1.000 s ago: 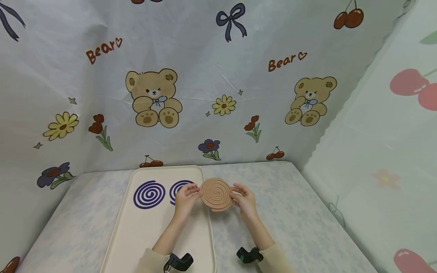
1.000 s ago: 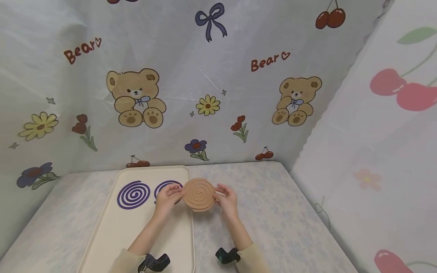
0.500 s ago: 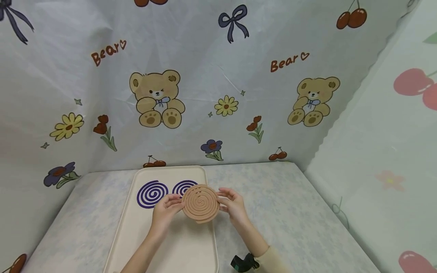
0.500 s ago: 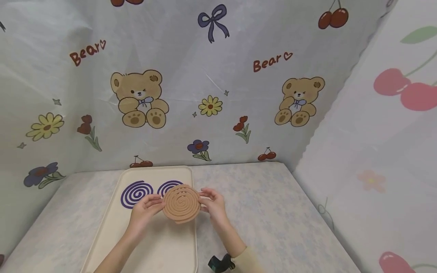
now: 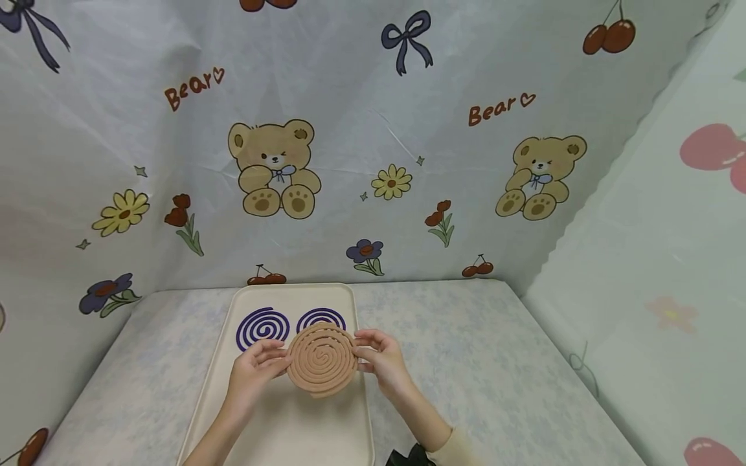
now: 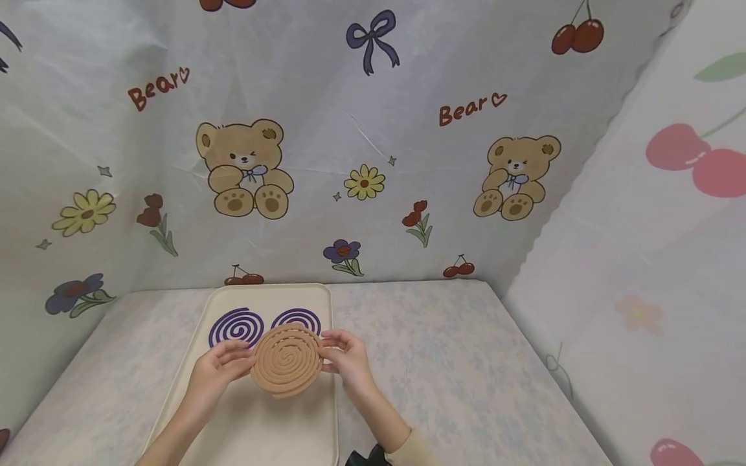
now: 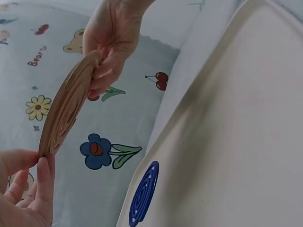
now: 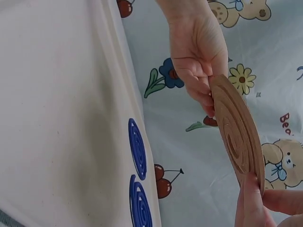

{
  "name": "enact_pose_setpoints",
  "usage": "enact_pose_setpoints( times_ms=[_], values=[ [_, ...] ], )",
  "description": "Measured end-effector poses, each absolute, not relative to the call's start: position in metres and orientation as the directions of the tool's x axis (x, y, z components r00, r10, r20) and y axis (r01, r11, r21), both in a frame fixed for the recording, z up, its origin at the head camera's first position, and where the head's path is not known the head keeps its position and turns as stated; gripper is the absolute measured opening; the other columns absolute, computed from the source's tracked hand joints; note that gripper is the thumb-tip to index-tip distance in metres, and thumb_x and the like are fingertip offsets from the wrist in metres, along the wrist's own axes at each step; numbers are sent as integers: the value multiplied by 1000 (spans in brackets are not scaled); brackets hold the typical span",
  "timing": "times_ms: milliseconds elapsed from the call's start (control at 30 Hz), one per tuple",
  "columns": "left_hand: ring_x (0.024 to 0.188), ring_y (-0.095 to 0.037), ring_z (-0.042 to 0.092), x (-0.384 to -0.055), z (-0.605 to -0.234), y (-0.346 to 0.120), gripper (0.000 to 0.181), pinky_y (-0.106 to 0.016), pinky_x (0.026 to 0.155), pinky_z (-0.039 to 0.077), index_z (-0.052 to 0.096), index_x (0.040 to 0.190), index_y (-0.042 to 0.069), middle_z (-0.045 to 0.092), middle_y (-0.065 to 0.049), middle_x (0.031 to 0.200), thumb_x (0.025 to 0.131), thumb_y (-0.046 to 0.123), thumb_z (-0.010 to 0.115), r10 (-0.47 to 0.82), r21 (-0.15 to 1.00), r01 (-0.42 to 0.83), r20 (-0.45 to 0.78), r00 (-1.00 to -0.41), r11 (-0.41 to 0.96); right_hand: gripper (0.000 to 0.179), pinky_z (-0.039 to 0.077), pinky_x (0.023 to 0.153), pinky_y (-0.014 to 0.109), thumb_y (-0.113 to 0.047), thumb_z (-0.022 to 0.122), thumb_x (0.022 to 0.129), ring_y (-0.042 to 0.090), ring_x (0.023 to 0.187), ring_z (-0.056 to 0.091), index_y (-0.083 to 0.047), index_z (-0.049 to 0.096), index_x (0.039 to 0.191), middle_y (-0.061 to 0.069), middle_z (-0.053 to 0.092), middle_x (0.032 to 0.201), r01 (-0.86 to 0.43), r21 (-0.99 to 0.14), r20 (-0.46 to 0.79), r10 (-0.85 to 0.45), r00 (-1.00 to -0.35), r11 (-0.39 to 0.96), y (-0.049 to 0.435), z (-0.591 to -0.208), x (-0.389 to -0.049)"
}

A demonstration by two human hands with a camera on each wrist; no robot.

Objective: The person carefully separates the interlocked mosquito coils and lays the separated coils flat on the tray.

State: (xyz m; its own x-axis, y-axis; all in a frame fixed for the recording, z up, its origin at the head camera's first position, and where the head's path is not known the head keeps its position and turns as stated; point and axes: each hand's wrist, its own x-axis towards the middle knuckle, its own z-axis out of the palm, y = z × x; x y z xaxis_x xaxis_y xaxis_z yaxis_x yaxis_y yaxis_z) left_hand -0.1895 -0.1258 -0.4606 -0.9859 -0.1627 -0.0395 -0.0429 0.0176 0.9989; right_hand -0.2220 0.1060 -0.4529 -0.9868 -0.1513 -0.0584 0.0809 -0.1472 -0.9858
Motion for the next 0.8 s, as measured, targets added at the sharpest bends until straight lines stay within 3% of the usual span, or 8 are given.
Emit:
enact_pose_setpoints(
  times_ms=[300,500,800],
  values=[
    [74,-1,65,-182,-463,-135,38,-18,68,57,52,117,-9,68,14,80,83,-1,67,-188,999,-48,-52,-981,-22,39,57,58,18,4,57,86,3,69,60,17,46,121,-4,61,80,78,-985,-51,-170,-984,-153,95,-454,-218],
    [66,0,63,-182,-459,-137,30,-17,62,50,56,112,-2,66,23,77,85,3,67,-232,998,-67,-68,-970,-11,40,57,58,19,4,57,86,3,65,60,15,47,123,-6,62,75,64,-986,-35,-182,-983,-155,91,-453,-217],
    [74,-1,64,-181,-460,-136,35,-16,70,55,55,113,-7,67,18,82,82,1,70,-230,998,-6,-19,-973,-59,42,58,59,21,4,56,85,4,66,61,15,47,124,-6,61,73,56,-989,-33,-168,-985,-138,89,-449,-217]
  ],
)
